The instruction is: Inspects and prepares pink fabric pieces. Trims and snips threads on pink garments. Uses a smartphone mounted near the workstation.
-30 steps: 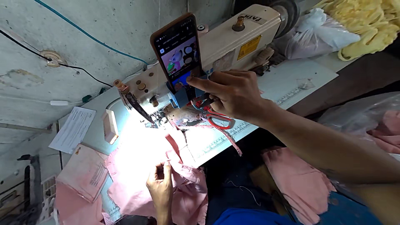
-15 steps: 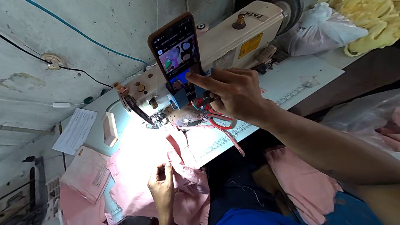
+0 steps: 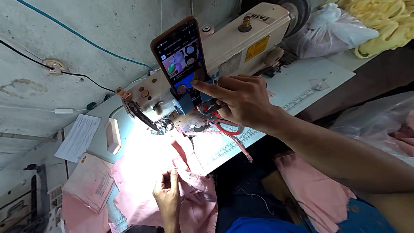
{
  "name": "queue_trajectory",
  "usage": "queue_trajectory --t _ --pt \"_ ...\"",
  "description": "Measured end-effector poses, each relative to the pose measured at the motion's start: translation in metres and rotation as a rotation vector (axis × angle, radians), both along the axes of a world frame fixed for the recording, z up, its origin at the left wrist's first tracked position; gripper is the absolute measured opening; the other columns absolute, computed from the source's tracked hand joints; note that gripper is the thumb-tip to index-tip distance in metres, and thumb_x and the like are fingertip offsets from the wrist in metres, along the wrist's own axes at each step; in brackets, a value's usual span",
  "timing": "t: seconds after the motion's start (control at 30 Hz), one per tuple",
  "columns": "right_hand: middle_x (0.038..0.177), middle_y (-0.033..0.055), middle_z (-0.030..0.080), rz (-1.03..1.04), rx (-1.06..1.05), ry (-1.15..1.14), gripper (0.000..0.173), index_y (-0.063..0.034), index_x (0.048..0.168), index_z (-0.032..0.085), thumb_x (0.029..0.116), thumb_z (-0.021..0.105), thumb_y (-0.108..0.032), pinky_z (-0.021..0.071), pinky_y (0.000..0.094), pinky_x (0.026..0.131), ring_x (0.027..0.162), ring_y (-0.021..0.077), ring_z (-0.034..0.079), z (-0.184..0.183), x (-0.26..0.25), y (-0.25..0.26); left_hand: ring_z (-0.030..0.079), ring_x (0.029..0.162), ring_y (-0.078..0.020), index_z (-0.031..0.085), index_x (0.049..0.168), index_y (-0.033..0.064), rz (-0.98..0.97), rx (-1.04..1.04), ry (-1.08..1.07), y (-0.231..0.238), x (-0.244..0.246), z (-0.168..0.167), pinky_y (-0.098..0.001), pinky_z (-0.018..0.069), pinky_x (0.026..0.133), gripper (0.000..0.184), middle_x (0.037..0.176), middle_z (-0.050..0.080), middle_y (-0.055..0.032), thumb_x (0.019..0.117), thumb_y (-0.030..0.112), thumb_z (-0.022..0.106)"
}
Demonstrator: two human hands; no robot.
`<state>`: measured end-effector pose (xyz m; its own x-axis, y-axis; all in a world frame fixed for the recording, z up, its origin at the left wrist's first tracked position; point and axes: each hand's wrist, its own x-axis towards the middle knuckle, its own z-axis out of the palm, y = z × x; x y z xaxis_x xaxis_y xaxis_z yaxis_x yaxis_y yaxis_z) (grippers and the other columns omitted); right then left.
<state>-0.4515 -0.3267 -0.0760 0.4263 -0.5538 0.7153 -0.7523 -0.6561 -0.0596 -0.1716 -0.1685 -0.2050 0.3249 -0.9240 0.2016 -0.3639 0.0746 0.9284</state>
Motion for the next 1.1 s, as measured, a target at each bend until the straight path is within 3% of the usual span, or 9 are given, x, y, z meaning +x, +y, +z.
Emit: queue_trajectory --t 0.57,0.83,1.1 --pt "0.073 0.0091 0.059 -0.002 0.009 0.036 0.046 -0.0193 0.140 0.066 0.0959 0.054 -0.012 0.0399 0.0397 0.051 0.059 0.0276 0.056 0.004 -0.004 -0.004 0.066 0.063 -0.0058 0.069 0.093 0.0019 0.003 0.005 -0.013 0.000 0.000 0.001 -0.0216 0.0587 0.059 0.008 0.074 0.068 0.0009 0.0943 0.009 0.065" --pt "0.072 0.0094 0.057 -0.054 -0.023 -0.034 0.048 -0.0195 0.141 0.066 0.0961 0.052 -0.009 0.0387 0.0393 0.052 0.058 0.0263 0.054 0.017 -0.003 -0.008 0.066 0.063 -0.0056 0.069 0.092 0.0016 -0.001 0.001 -0.015 -0.001 0.000 0.001 -0.0214 0.0585 0.059 0.008 0.073 0.068 0.0007 0.0938 0.009 0.065" --pt "0.069 0.0088 0.055 -0.036 -0.028 -0.023 0.047 -0.0178 0.139 0.068 0.0953 0.051 -0.009 0.0355 0.0387 0.049 0.055 0.0256 0.051 0.006 -0.009 0.001 0.067 0.063 -0.0052 0.069 0.092 0.0018 0.005 -0.003 -0.008 0.000 -0.002 0.002 -0.0212 0.0589 0.059 0.008 0.074 0.068 0.0013 0.0935 0.009 0.065"
